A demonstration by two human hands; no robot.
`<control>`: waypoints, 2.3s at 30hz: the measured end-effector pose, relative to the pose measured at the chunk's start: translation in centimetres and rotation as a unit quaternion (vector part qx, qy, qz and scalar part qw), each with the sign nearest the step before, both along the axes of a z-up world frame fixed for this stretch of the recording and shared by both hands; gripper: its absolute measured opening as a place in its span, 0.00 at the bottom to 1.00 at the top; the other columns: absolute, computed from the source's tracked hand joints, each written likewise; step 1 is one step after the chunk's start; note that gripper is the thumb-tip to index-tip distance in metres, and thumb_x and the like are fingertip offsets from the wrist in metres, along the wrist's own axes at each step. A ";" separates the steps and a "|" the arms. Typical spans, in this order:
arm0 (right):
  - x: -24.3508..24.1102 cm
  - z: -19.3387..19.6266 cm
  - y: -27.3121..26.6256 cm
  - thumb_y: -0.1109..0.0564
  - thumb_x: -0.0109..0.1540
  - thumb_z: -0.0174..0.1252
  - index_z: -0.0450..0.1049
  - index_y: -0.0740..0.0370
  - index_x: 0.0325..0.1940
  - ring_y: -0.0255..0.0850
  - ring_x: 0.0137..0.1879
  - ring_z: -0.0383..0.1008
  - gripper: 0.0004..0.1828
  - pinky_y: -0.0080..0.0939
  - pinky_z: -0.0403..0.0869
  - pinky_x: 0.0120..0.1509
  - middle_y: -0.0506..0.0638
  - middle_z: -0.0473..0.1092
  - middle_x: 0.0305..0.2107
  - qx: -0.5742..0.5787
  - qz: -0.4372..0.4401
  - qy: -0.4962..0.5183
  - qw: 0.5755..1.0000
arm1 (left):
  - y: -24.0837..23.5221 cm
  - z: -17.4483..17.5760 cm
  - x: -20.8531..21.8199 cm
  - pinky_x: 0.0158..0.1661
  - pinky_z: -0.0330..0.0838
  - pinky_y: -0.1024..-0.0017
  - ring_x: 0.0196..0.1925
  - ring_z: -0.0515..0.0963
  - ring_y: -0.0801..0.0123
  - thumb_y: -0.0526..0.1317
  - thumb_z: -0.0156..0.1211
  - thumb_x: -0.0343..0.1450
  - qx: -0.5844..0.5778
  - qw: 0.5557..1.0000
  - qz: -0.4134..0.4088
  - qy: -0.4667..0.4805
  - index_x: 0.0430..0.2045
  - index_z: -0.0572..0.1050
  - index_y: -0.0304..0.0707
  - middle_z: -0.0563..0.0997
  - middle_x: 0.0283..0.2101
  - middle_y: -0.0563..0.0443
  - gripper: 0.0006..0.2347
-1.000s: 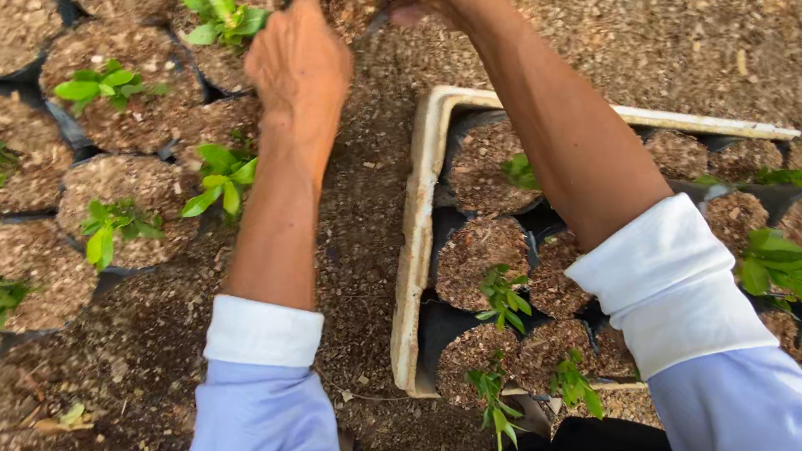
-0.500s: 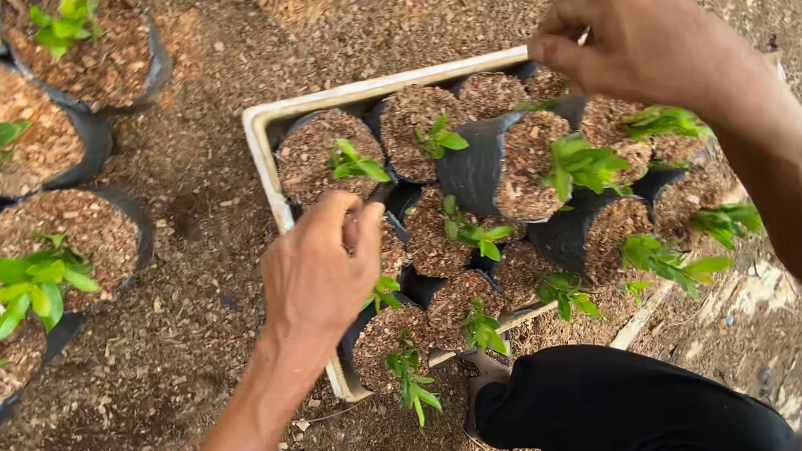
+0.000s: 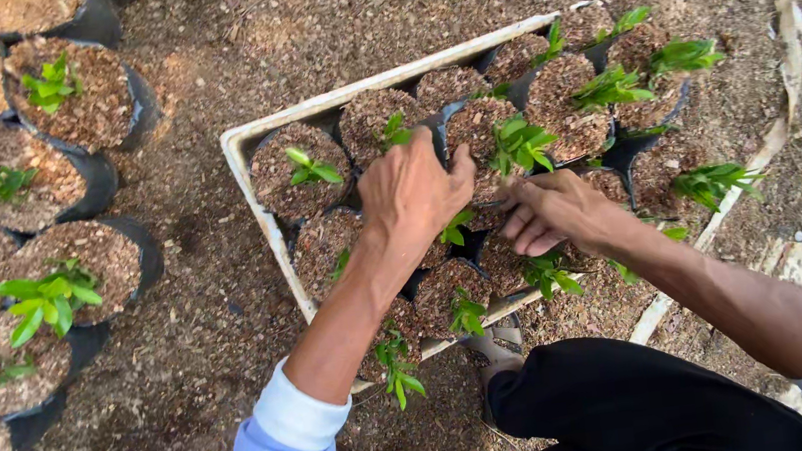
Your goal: The person sorts small potted plants into a crate by hand and arranges other pots in rows on the ground, periodically leveling the soil with their hands.
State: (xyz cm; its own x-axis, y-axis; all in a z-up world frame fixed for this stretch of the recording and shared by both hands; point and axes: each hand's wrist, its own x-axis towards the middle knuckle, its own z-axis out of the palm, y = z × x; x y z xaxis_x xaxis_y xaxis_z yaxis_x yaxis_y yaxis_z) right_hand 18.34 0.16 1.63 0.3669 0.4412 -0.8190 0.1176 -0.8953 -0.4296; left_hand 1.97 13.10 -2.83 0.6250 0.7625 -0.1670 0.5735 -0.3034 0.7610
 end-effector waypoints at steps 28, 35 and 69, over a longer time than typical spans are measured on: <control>-17.5 5.5 13.3 0.55 0.64 0.50 0.70 0.76 0.54 0.43 0.46 0.79 0.22 0.39 0.84 0.43 0.62 0.72 0.47 0.309 0.272 0.006 0.911 | 0.5 4.8 -23.4 0.22 0.75 0.62 0.24 0.80 0.59 0.36 0.53 0.76 0.118 0.945 0.268 -0.143 0.29 0.75 0.27 0.77 0.33 0.41 0.09; -27.1 -3.3 21.6 0.59 0.65 0.52 0.70 0.70 0.39 0.43 0.31 0.76 0.08 0.35 0.75 0.28 0.64 0.72 0.29 0.185 0.261 -0.019 0.947 | 5.1 -5.9 -28.6 0.32 0.70 0.49 0.29 0.78 0.46 0.40 0.54 0.77 0.121 0.902 0.408 -0.078 0.27 0.75 0.28 0.77 0.29 0.36 0.12; -12.1 -15.3 35.0 0.50 0.67 0.61 0.69 0.66 0.65 0.54 0.45 0.80 0.26 0.55 0.77 0.57 0.67 0.76 0.44 0.217 0.554 -0.262 0.760 | -0.9 -27.4 -25.7 0.68 0.51 0.47 0.74 0.55 0.48 0.45 0.45 0.76 0.193 0.965 0.103 0.144 0.67 0.59 0.34 0.56 0.72 0.34 0.23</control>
